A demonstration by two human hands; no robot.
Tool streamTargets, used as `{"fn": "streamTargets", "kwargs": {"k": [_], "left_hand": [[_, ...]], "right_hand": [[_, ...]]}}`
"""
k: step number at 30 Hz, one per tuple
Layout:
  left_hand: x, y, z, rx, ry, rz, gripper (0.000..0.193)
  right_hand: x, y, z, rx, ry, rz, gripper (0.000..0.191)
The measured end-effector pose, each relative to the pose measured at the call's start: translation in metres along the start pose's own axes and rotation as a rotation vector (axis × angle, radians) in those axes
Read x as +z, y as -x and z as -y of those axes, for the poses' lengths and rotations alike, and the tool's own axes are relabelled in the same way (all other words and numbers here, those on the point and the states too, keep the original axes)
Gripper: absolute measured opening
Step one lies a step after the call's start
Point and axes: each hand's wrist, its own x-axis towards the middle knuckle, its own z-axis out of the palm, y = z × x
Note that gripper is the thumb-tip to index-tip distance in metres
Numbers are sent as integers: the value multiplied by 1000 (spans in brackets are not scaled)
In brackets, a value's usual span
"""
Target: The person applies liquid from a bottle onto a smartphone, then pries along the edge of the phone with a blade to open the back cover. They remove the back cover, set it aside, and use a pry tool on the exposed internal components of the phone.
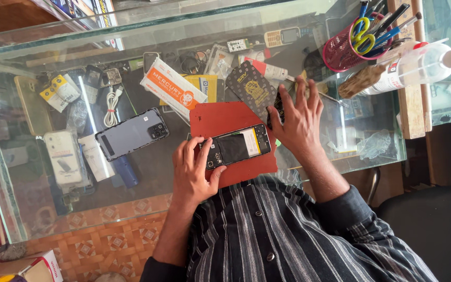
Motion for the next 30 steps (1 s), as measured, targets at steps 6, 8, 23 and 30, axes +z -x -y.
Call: {"fn": "streamTargets", "kwargs": {"k": [6, 8, 23, 30], "left_hand": [[-3, -5, 5, 3, 10, -9, 69], [-2, -4, 6, 0, 13, -13, 69], [-1, -7, 11, 4, -5, -23, 69], [-1, -3, 5, -15, -81, -42, 71]], "right_hand": [[3, -6, -2, 37, -241, -51, 35], [0, -5, -9, 27, -306, -92, 25], [-43, -6, -44, -209, -92, -17, 33], [-39, -8, -34, -17, 98, 16, 49]]}}
